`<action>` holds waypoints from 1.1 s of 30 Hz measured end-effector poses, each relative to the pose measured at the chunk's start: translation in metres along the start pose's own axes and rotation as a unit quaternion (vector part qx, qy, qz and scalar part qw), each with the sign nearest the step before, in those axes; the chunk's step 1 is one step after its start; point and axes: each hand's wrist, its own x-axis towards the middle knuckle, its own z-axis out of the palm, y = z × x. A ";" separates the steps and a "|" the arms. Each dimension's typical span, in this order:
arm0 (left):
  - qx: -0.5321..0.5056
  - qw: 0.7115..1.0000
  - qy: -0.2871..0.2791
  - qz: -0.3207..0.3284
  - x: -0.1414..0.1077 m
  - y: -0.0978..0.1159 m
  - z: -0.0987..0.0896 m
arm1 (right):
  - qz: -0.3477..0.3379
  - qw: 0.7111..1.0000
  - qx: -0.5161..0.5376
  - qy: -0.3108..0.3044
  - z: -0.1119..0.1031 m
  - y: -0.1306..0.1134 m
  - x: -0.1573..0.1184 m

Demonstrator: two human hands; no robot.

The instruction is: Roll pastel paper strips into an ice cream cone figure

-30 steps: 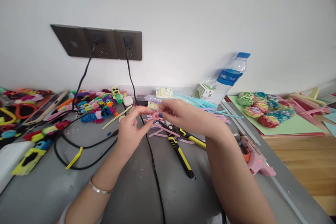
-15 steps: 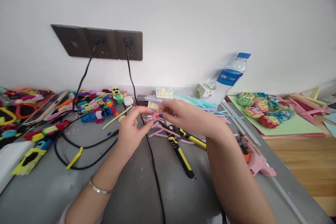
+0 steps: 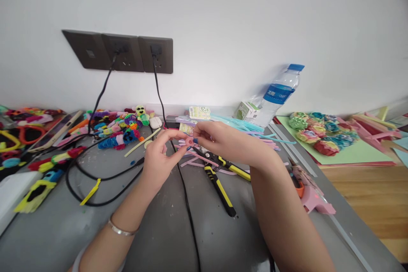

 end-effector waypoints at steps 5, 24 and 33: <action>0.006 1.000 -0.003 0.003 0.000 0.001 0.000 | 0.005 1.000 0.001 -0.003 -0.001 -0.001 0.000; -0.009 1.000 0.006 -0.026 0.001 0.000 -0.001 | 0.016 0.996 0.071 0.049 0.000 0.003 0.002; -0.049 0.998 0.021 -0.032 0.002 0.001 -0.001 | -0.003 0.989 0.096 0.113 0.002 0.009 0.006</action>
